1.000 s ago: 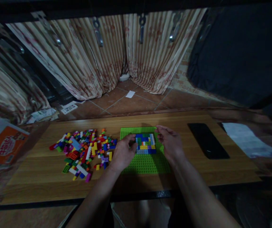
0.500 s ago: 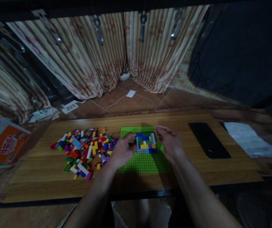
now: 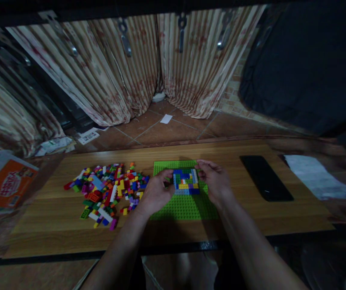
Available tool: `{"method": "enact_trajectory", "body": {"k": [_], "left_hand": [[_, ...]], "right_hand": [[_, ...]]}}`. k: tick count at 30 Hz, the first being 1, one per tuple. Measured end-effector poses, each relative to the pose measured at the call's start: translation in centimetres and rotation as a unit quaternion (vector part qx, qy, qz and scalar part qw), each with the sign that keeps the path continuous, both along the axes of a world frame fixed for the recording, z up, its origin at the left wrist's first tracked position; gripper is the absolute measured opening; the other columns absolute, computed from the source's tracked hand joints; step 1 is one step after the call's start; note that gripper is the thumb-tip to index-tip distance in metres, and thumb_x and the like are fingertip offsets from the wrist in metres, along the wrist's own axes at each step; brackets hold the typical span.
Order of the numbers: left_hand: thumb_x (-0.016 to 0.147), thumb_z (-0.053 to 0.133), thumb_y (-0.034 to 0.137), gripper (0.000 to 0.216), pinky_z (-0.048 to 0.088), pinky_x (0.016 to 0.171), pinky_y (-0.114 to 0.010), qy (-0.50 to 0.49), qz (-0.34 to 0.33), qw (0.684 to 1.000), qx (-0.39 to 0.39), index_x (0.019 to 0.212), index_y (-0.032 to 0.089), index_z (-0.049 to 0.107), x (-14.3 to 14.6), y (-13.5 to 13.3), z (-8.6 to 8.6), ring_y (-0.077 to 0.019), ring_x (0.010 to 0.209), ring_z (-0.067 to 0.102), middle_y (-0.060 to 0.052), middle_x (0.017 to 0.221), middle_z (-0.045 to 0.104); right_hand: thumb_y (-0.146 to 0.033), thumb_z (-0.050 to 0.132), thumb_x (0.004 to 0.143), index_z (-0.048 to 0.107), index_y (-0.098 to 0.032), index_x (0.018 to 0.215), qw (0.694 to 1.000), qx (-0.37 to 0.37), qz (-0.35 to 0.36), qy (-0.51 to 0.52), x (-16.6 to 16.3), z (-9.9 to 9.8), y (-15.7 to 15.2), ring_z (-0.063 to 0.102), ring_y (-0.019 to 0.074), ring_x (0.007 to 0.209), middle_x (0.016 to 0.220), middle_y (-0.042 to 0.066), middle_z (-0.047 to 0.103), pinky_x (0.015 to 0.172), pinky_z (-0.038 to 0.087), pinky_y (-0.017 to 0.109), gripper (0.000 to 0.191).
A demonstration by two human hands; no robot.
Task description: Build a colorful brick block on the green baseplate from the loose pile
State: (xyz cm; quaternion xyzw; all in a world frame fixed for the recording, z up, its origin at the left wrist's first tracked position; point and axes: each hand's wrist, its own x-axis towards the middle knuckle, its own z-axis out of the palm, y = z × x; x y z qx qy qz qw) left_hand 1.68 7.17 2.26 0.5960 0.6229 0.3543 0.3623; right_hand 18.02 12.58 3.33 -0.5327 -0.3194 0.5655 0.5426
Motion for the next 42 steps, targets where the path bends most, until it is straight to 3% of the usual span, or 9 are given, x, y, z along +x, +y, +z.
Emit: {"method": "enact_trajectory", "body": {"k": [8, 14, 19, 24, 42], "left_hand": [[0.072, 0.053, 0.005, 0.047, 0.053, 0.066, -0.022, -0.024, 0.016, 1.000, -0.008, 0.117, 0.015, 0.062, 0.0, 0.0, 0.0, -0.0127, 0.077, 0.066, -0.005, 0.102, 0.070], [0.071, 0.054, 0.005, 0.049, 0.053, 0.069, -0.025, -0.023, 0.028, 0.999, -0.018, 0.119, 0.012, 0.061, 0.2, 0.0, 0.3, -0.0141, 0.078, 0.066, -0.007, 0.102, 0.070], [0.072, 0.056, 0.006, 0.047, 0.055, 0.074, -0.027, -0.032, 0.026, 0.999, -0.009, 0.118, 0.012, 0.062, 0.2, 0.0, -0.4, -0.0152, 0.081, 0.067, -0.008, 0.104, 0.070], [0.072, 0.056, 0.007, 0.048, 0.055, 0.080, -0.029, -0.016, 0.022, 1.000, 0.002, 0.119, 0.013, 0.061, 0.1, 0.0, -0.9, -0.0166, 0.088, 0.067, -0.009, 0.108, 0.069], [0.073, 0.054, 0.014, 0.041, 0.054, 0.082, -0.029, 0.016, 0.023, 0.999, 0.020, 0.113, 0.019, 0.064, 0.4, -1.0, -0.3, -0.0177, 0.089, 0.066, -0.004, 0.105, 0.070]], "right_hand": [[-0.039, 0.075, 0.056, 0.070, -0.020, 0.070, 0.998, -0.007, 0.033, -0.049, -0.1, -0.2, 0.0, 0.048, 0.0094, 0.050, 0.061, -0.001, 0.066, 0.049, 0.035, 0.023, 0.024], [-0.039, 0.075, 0.057, 0.072, -0.020, 0.071, 0.993, -0.004, 0.081, -0.084, -0.1, -0.8, 0.0, 0.056, 0.0132, 0.059, 0.062, 0.000, 0.068, 0.058, 0.040, 0.026, 0.024], [-0.036, 0.073, 0.058, 0.073, -0.020, 0.073, 0.989, 0.016, 0.097, -0.110, -0.1, -1.3, 0.1, 0.058, 0.0144, 0.061, 0.064, 0.000, 0.069, 0.061, 0.042, 0.028, 0.022], [-0.034, 0.072, 0.058, 0.074, -0.020, 0.071, 0.984, 0.028, 0.100, -0.147, -0.1, -1.2, 0.0, 0.059, 0.0154, 0.064, 0.065, 0.000, 0.069, 0.065, 0.043, 0.029, 0.019], [-0.040, 0.066, 0.063, 0.075, -0.020, 0.079, 0.955, 0.039, 0.080, -0.281, 0.1, -1.2, -0.3, 0.065, 0.0222, 0.071, 0.078, 0.006, 0.074, 0.062, 0.049, 0.033, 0.027]]}}
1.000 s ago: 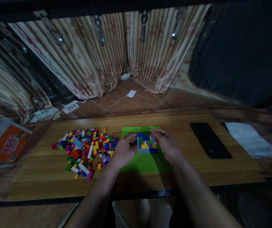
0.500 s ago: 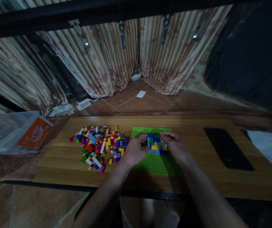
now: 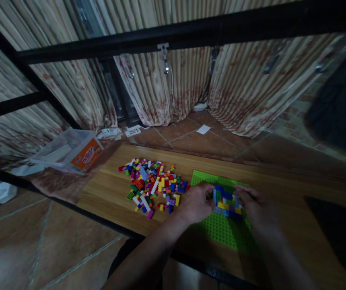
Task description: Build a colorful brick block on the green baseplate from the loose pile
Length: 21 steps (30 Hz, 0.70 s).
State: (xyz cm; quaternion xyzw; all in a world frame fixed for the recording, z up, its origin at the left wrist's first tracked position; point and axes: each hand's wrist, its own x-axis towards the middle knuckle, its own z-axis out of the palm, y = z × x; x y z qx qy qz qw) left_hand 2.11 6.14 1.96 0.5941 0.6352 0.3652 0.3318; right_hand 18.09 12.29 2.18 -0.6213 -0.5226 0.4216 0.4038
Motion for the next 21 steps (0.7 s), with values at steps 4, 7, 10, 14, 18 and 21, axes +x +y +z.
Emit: {"method": "enact_trajectory", "body": {"k": [4, 7, 10, 14, 18, 21], "left_hand": [[0.073, 0.053, 0.014, 0.040, 0.054, 0.082, -0.028, 0.016, -0.008, 1.000, 0.000, 0.110, 0.021, 0.066, -0.1, 0.0, -0.2, -0.0172, 0.088, 0.066, -0.003, 0.104, 0.071], [0.074, 0.053, 0.015, 0.038, 0.054, 0.082, -0.028, 0.026, -0.006, 1.000, 0.004, 0.110, 0.022, 0.066, -0.2, 0.0, -0.4, -0.0180, 0.091, 0.066, -0.003, 0.104, 0.071], [0.080, 0.052, 0.022, 0.037, 0.054, 0.083, -0.030, 0.037, 0.011, 0.999, -0.002, 0.114, 0.021, 0.065, 0.0, 0.0, -0.3, -0.0199, 0.094, 0.066, -0.005, 0.106, 0.071], [0.085, 0.050, 0.030, 0.037, 0.054, 0.087, -0.033, 0.050, 0.028, 0.998, -0.003, 0.118, 0.019, 0.064, 0.3, -0.1, 0.4, -0.0214, 0.093, 0.066, -0.007, 0.108, 0.070], [0.084, 0.050, 0.028, 0.040, 0.053, 0.092, -0.034, 0.063, 0.037, 0.997, -0.010, 0.122, 0.018, 0.062, 0.5, -0.1, 1.0, -0.0220, 0.098, 0.066, -0.007, 0.113, 0.069], [0.084, 0.051, 0.026, 0.046, 0.051, 0.096, -0.034, 0.074, 0.036, 0.997, -0.002, 0.128, 0.018, 0.057, 0.4, -0.1, 0.9, -0.0226, 0.103, 0.065, -0.008, 0.120, 0.066]], "right_hand": [[-0.041, 0.066, 0.063, 0.075, -0.020, 0.082, 1.000, -0.005, 0.001, -0.005, 0.1, 0.0, 0.0, 0.067, 0.0254, 0.077, 0.081, 0.008, 0.075, 0.066, 0.050, 0.035, 0.031], [-0.041, 0.066, 0.061, 0.075, -0.020, 0.085, 1.000, -0.027, -0.001, -0.014, 0.1, 0.2, 0.1, 0.067, 0.0257, 0.076, 0.081, 0.008, 0.075, 0.066, 0.051, 0.036, 0.033], [-0.041, 0.066, 0.060, 0.075, -0.020, 0.086, 0.999, -0.041, -0.004, -0.030, 0.0, 0.3, 0.0, 0.067, 0.0261, 0.079, 0.084, 0.008, 0.075, 0.068, 0.051, 0.036, 0.034], [-0.043, 0.066, 0.060, 0.074, -0.019, 0.087, 0.999, -0.046, -0.008, -0.015, 0.1, 0.2, 0.0, 0.068, 0.0261, 0.080, 0.087, 0.008, 0.075, 0.066, 0.052, 0.035, 0.037], [-0.045, 0.065, 0.061, 0.075, -0.017, 0.091, 0.998, -0.041, -0.022, -0.041, 0.6, -0.4, 0.5, 0.068, 0.0251, 0.075, 0.083, 0.008, 0.074, 0.060, 0.051, 0.032, 0.042], [-0.046, 0.064, 0.062, 0.074, -0.015, 0.098, 0.998, -0.040, -0.016, -0.050, 1.0, -0.8, 1.1, 0.068, 0.0250, 0.070, 0.078, 0.008, 0.074, 0.059, 0.051, 0.033, 0.049]]}}
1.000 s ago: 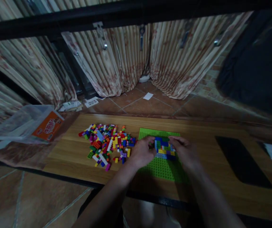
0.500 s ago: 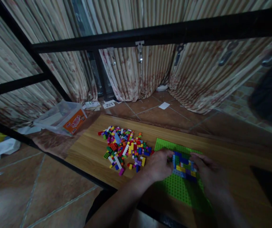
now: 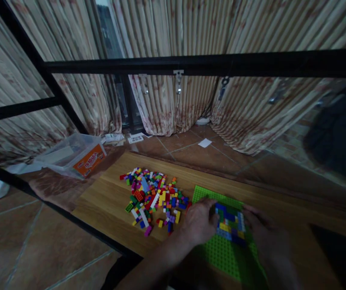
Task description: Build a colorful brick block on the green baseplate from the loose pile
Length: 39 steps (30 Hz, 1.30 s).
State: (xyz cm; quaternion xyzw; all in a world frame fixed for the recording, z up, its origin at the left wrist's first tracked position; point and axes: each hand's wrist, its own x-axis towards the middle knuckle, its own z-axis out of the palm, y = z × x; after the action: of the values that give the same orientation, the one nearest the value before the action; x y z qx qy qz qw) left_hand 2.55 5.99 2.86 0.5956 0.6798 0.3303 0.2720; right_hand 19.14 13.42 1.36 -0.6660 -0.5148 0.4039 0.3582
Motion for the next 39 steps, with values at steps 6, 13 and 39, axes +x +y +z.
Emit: {"method": "enact_trajectory", "body": {"k": [6, 13, 39], "left_hand": [[0.088, 0.049, 0.027, 0.045, 0.046, 0.104, -0.033, 0.011, -0.014, 1.000, 0.015, 0.132, 0.023, 0.054, 0.0, 0.3, -0.3, -0.0205, 0.115, 0.060, -0.004, 0.130, 0.062], [0.087, 0.052, 0.025, 0.039, 0.046, 0.104, -0.033, 0.011, 0.005, 1.000, 0.005, 0.126, 0.023, 0.061, 0.4, 0.6, 0.0, -0.0204, 0.115, 0.061, -0.003, 0.125, 0.066], [0.090, 0.045, 0.027, 0.038, 0.049, 0.101, -0.033, 0.050, -0.028, 0.998, 0.015, 0.125, 0.020, 0.060, 0.8, 0.0, -0.7, -0.0215, 0.110, 0.062, -0.005, 0.120, 0.066]], "right_hand": [[-0.045, 0.057, 0.067, 0.074, -0.016, 0.098, 0.992, 0.039, 0.050, -0.105, 0.2, -0.2, 0.6, 0.069, 0.0297, 0.082, 0.092, 0.012, 0.075, 0.073, 0.051, 0.041, 0.046], [-0.045, 0.049, 0.072, 0.074, -0.018, 0.098, 0.980, 0.061, 0.119, -0.147, 0.1, -0.5, 0.3, 0.068, 0.0270, 0.084, 0.091, 0.010, 0.075, 0.078, 0.050, 0.039, 0.045], [-0.050, 0.051, 0.072, 0.075, -0.021, 0.100, 0.962, 0.033, 0.173, -0.207, 1.8, -1.7, 1.8, 0.069, 0.0284, 0.071, 0.083, 0.009, 0.075, 0.062, 0.053, 0.038, 0.047]]}}
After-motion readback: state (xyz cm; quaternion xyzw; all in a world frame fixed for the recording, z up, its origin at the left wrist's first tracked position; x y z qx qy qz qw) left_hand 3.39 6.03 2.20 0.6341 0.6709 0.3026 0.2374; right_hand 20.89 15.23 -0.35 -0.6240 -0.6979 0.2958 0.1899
